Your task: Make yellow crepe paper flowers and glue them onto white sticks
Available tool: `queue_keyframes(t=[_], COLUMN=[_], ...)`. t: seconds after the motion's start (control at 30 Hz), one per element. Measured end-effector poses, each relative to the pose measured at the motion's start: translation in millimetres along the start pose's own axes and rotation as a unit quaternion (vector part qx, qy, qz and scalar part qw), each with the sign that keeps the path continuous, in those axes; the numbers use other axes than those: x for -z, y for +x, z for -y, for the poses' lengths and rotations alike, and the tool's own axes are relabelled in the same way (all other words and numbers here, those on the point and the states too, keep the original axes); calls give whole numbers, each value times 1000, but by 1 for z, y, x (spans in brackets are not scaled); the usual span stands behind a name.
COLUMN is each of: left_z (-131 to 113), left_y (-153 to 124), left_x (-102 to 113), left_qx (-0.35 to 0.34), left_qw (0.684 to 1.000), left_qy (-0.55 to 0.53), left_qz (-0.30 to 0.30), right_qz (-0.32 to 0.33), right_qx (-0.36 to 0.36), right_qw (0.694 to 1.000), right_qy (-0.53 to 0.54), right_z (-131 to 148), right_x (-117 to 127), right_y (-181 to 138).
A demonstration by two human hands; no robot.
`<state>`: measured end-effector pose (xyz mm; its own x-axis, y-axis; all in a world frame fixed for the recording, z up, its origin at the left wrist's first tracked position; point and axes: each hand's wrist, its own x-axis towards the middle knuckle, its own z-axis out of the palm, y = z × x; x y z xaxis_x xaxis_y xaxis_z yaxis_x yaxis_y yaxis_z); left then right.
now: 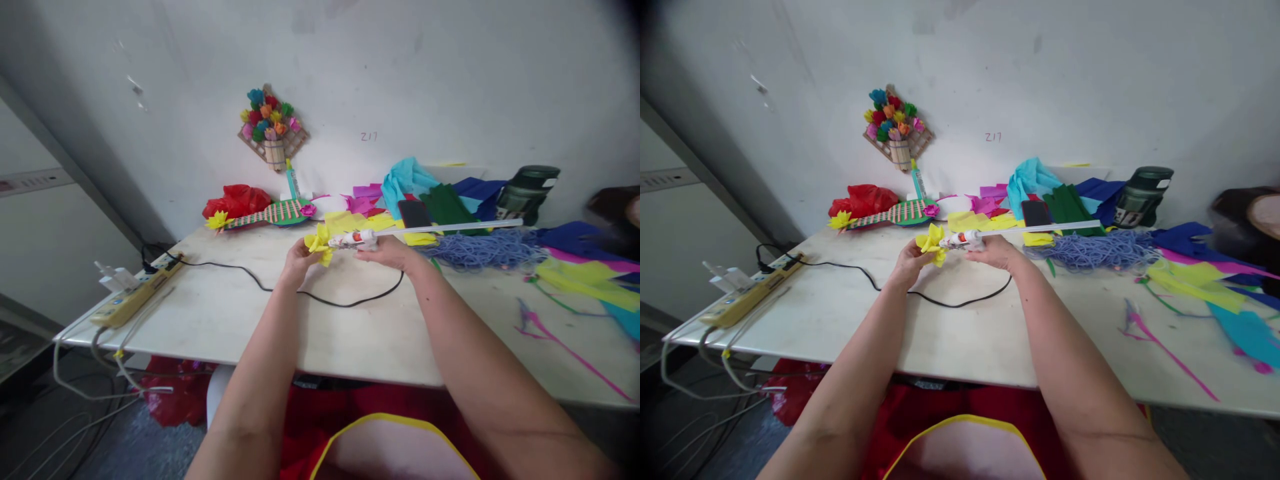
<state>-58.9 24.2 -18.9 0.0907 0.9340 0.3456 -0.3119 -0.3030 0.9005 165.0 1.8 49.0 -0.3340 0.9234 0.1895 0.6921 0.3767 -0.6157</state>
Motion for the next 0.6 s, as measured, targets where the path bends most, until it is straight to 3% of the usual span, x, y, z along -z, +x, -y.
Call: queue_keyframes(t=[0.6], left_z=[0], left_y=[0], left_x=[-2], left_qx=[-13], left_qw=[1000], left_qy=[7], left_qz=[-17], right_qz=[5], right_qx=[54], right_qw=[999], right_qy=[-2], right_z=[-6], right_x=[-1], right_y=[5])
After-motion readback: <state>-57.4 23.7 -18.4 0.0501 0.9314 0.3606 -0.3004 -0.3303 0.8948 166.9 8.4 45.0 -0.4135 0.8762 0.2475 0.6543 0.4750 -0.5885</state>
